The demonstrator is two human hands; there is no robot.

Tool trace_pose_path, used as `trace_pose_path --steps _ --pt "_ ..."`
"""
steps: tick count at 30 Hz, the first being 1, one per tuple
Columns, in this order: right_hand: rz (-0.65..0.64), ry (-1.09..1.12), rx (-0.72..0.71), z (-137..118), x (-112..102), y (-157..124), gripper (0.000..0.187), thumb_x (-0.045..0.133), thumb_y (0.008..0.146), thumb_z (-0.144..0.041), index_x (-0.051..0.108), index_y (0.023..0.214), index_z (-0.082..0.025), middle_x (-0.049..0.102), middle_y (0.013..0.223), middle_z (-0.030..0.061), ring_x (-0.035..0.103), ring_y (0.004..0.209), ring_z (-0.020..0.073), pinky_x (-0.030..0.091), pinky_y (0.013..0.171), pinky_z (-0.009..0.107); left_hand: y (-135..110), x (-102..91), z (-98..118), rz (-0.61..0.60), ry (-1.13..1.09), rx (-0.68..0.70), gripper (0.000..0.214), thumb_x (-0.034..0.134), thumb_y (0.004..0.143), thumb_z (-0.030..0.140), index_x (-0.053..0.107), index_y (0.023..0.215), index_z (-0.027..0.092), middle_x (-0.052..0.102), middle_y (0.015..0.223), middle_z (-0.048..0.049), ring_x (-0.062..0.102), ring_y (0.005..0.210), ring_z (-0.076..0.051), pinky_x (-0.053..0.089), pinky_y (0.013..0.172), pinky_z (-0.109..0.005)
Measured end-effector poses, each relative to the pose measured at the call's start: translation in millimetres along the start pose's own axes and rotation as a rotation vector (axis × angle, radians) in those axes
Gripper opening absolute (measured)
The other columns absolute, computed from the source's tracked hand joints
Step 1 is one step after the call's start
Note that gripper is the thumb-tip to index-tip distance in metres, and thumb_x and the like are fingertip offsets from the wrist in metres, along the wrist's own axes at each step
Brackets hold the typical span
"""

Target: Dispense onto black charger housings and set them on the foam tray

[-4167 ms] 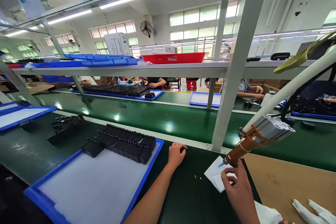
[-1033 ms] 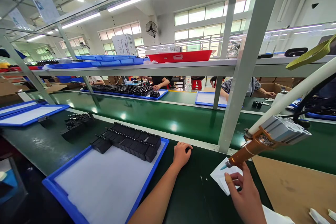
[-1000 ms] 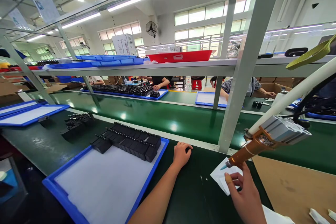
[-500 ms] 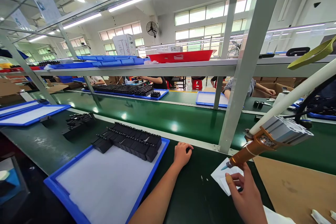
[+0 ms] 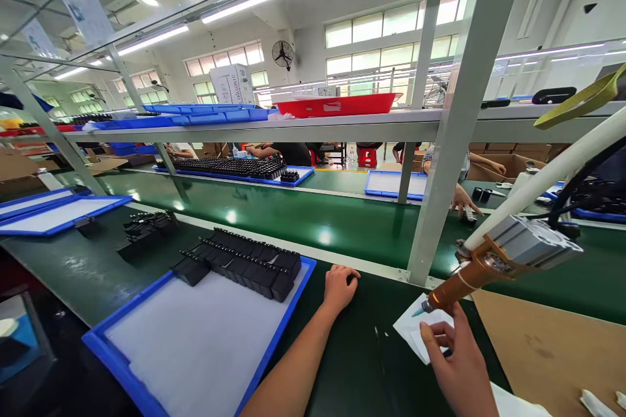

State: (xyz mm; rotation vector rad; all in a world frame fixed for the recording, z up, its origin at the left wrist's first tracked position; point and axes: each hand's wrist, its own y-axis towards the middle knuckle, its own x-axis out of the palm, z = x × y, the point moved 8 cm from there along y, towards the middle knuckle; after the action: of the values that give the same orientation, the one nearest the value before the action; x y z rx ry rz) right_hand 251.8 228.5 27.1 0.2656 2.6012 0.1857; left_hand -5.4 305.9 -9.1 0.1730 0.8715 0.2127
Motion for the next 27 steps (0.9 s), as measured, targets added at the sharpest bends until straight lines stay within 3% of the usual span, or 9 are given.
trace_pose_path --steps 9,27 --pt "0.044 0.001 0.024 -20.3 -1.9 -12.2 0.087 0.049 0.074 -0.071 0.032 0.143 -0.019 0.063 0.075 0.0043 0.061 0.065 0.0239 0.048 0.059 0.036 0.5 0.8 -1.0 -0.006 0.001 -0.003 0.023 0.051 0.084 0.02 0.071 0.091 0.028 0.071 0.101 0.0005 0.054 0.107 -0.022 0.038 0.093 -0.036" --pt "0.028 0.001 -0.007 -13.5 -0.7 -8.6 0.088 0.049 0.075 -0.07 0.03 0.143 -0.019 0.063 0.075 0.0049 0.063 0.07 0.0257 0.049 0.062 0.037 0.8 1.0 -2.1 0.006 -0.004 0.0 0.022 0.051 0.083 0.02 0.071 0.09 0.028 0.071 0.1 0.0007 0.054 0.107 -0.022 0.039 0.091 -0.037"
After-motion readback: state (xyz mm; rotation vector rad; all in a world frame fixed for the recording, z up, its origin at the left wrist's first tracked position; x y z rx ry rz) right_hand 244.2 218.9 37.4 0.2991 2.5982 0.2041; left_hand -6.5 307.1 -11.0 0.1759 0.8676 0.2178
